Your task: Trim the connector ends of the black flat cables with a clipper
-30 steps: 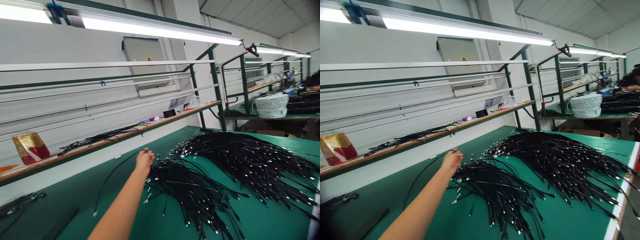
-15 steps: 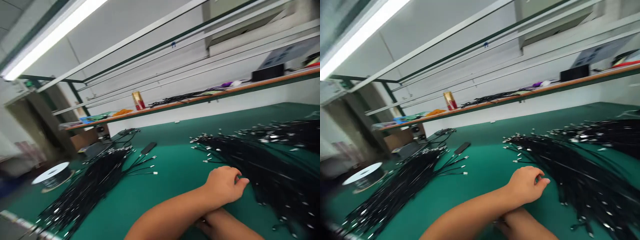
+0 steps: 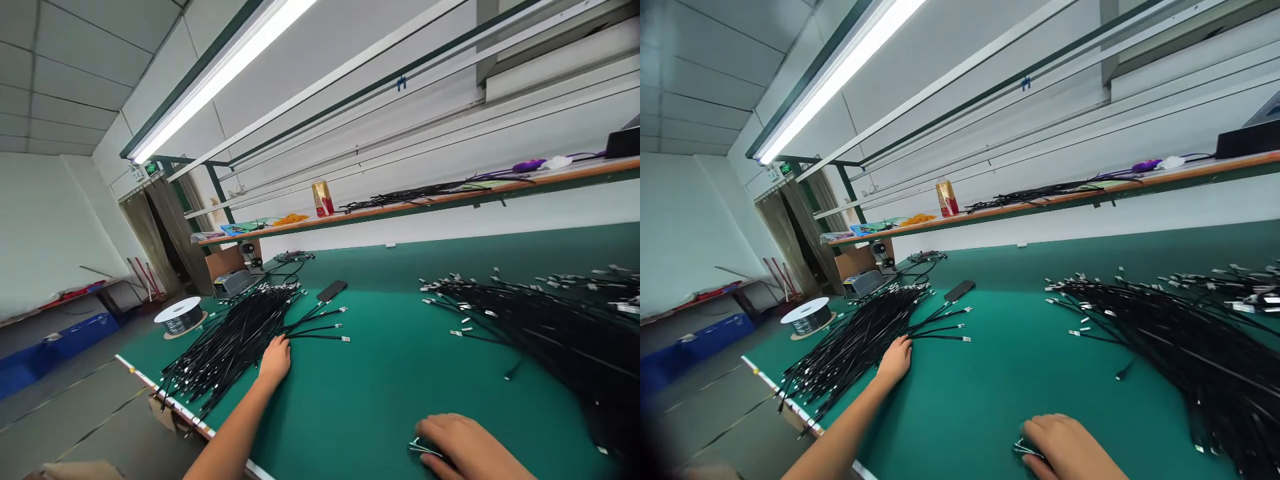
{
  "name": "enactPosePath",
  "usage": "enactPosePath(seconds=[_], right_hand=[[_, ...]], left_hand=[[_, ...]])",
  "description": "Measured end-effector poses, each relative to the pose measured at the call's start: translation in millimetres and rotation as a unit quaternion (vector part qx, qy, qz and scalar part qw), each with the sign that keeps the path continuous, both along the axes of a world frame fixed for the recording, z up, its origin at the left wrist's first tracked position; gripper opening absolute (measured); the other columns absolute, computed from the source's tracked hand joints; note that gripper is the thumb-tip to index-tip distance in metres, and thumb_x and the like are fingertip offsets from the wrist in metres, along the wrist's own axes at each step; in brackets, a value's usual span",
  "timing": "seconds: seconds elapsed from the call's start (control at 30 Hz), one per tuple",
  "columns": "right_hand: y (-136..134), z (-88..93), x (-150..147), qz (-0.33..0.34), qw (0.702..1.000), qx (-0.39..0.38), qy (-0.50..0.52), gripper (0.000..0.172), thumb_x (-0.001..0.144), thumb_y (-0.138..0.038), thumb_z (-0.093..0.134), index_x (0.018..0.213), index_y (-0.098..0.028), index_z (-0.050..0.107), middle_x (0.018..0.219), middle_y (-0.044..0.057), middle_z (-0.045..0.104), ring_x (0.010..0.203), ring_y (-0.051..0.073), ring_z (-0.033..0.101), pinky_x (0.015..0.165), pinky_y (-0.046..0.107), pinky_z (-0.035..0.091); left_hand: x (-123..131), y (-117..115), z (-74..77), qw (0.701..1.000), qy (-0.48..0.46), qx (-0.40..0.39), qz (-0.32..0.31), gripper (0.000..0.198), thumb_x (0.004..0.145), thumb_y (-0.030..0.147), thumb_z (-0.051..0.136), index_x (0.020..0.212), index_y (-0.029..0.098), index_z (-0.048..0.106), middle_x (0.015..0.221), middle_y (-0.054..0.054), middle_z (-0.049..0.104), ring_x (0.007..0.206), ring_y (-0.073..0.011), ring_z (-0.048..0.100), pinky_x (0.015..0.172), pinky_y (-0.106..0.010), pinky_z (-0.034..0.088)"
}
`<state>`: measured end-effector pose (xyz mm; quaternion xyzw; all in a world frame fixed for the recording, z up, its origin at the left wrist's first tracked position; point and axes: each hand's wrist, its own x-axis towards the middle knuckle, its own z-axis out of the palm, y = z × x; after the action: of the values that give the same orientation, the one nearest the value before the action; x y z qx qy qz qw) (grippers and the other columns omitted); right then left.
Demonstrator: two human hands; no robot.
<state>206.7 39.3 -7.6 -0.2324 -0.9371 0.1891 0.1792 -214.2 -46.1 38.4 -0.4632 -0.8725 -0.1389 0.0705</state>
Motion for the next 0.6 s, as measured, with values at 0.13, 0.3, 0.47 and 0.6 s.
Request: enactPosePath(seconds=[0.13,0.3,0.47,0.6], right_hand=[[3,8.3,6,0.004,1.0,-0.013,-0.009,0.019,0.1,-0.03,0.052,0.097,-0.026,0.07,0.097,0.008,0.077,0.092,0.027,0.073,0.082,0.033,0.052],[-1,7.7,7,0.028,0.999,-0.016,-0.001,0.017,0.102,-0.03,0.054,0.096,-0.026,0.069,0.094,0.006,0.075,0.088,0.026,0.071,0.08,0.033,0.051],[5,9.8,7,0.024,0.995,-0.045,0.091,0.021,0.104,-0.032,0.053,0.112,-0.028,0.072,0.1,0.006,0.072,0.093,0.025,0.069,0.085,0.034,0.053],[22,18.8,12,-0.056,0.968,-0.109,0.218,0.023,0.102,-0.038,0.055,0.109,-0.029,0.075,0.105,0.008,0.061,0.092,0.024,0.064,0.081,0.036,0.055]], left_hand=[[-12,5,-12.4,0.998,0.053,-0.042,-0.001,0.038,0.1,0.036,0.069,0.134,0.018,0.064,0.139,-0.012,0.064,0.122,-0.0297,0.066,0.102,-0.054,0.056],[-20,19,-7.9,0.992,0.101,-0.077,-0.006,0.04,0.1,0.036,0.069,0.136,0.019,0.063,0.145,-0.013,0.061,0.126,-0.0313,0.063,0.105,-0.056,0.054],[-15,24,6.0,0.992,0.102,-0.073,-0.01,0.035,0.1,0.036,0.069,0.129,0.017,0.066,0.133,-0.011,0.067,0.115,-0.0278,0.068,0.097,-0.051,0.059],[-2,27,30.9,0.995,0.094,-0.015,-0.018,0.033,0.101,0.036,0.069,0.127,0.017,0.066,0.127,-0.01,0.069,0.108,-0.0255,0.07,0.092,-0.047,0.061]])
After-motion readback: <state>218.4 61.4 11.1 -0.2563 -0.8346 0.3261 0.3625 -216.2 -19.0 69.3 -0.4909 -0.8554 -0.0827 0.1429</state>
